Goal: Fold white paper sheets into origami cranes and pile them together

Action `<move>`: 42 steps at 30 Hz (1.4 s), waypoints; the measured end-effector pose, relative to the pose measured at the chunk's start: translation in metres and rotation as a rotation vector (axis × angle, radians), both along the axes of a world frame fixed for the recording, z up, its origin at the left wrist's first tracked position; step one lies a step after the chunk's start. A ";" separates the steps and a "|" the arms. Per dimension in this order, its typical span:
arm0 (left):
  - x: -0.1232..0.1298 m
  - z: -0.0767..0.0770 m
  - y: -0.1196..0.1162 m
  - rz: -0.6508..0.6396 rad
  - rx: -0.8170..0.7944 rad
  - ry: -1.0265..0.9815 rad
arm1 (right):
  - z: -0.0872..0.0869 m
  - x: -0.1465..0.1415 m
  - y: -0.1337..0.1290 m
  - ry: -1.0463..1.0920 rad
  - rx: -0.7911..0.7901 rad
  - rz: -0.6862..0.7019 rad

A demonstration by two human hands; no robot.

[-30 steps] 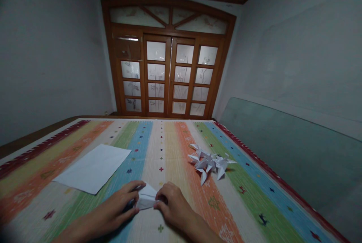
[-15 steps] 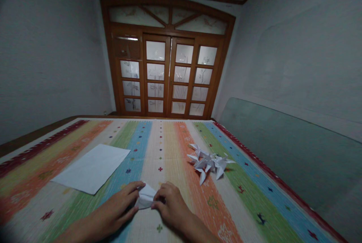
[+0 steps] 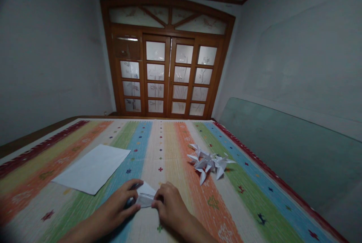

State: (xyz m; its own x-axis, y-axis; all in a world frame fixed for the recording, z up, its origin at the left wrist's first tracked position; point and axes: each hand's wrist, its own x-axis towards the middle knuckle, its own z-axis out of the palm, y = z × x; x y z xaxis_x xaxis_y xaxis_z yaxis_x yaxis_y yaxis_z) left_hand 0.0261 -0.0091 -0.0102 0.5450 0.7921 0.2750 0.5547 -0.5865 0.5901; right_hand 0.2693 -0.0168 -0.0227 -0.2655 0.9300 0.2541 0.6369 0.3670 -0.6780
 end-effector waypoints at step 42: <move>0.028 -0.005 -0.021 0.083 0.605 0.312 | 0.026 -0.004 0.012 -0.200 -0.193 -0.089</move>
State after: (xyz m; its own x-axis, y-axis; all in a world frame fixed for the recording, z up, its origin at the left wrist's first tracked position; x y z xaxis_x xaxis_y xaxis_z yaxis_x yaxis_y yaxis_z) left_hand 0.0537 -0.0297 -0.0153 0.6151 0.5908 0.5222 0.7026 -0.7112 -0.0230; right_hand 0.2654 -0.0051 0.0032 -0.2077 0.9780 0.0207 0.7888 0.1799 -0.5877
